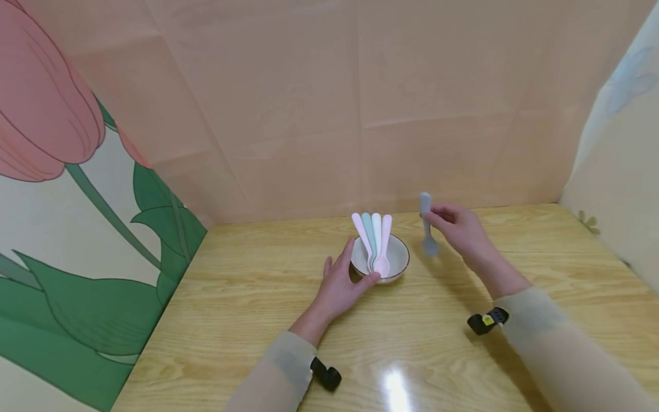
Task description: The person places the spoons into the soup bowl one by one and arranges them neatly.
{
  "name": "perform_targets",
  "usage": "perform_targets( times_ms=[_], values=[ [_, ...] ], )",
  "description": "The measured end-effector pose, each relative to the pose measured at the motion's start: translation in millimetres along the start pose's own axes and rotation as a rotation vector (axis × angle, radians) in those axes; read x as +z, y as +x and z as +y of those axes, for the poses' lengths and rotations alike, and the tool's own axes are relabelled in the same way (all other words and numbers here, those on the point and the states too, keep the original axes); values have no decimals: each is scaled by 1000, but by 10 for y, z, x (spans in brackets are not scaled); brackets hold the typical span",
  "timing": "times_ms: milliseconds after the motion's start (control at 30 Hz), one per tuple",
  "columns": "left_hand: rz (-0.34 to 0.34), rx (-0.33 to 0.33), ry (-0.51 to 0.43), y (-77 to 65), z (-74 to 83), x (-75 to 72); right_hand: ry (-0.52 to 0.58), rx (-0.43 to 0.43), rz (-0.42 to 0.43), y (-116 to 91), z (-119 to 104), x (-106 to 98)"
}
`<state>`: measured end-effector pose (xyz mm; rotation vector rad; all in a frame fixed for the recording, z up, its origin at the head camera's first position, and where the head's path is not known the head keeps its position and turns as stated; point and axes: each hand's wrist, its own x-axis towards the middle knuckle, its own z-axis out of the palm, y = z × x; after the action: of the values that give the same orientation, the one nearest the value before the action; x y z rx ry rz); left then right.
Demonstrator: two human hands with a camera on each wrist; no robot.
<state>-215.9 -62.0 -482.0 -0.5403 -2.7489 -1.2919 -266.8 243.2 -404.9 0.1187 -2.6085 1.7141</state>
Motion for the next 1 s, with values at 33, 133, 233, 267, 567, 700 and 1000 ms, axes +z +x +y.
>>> perform_targets(
  times_ms=[33,133,233,267,567,700,1000],
  values=[
    [0,1,-1,0,-1,1,-5,-3,7,-8,-25,14],
    [3,3,-3,0,-3,2,1,-4,23,-26,-98,50],
    [-1,-4,-4,-1,-7,4,26,3,35,-37,-157,81],
    [-2,-7,-5,-2,-8,5,37,7,36,-39,-174,92],
    [-1,-13,-1,2,-10,6,147,16,71,-24,-258,171],
    [-5,-13,6,1,-13,0,192,7,97,-38,-299,194],
    [-23,-27,7,-15,-31,-26,296,-62,66,-7,-279,336]
  ],
)
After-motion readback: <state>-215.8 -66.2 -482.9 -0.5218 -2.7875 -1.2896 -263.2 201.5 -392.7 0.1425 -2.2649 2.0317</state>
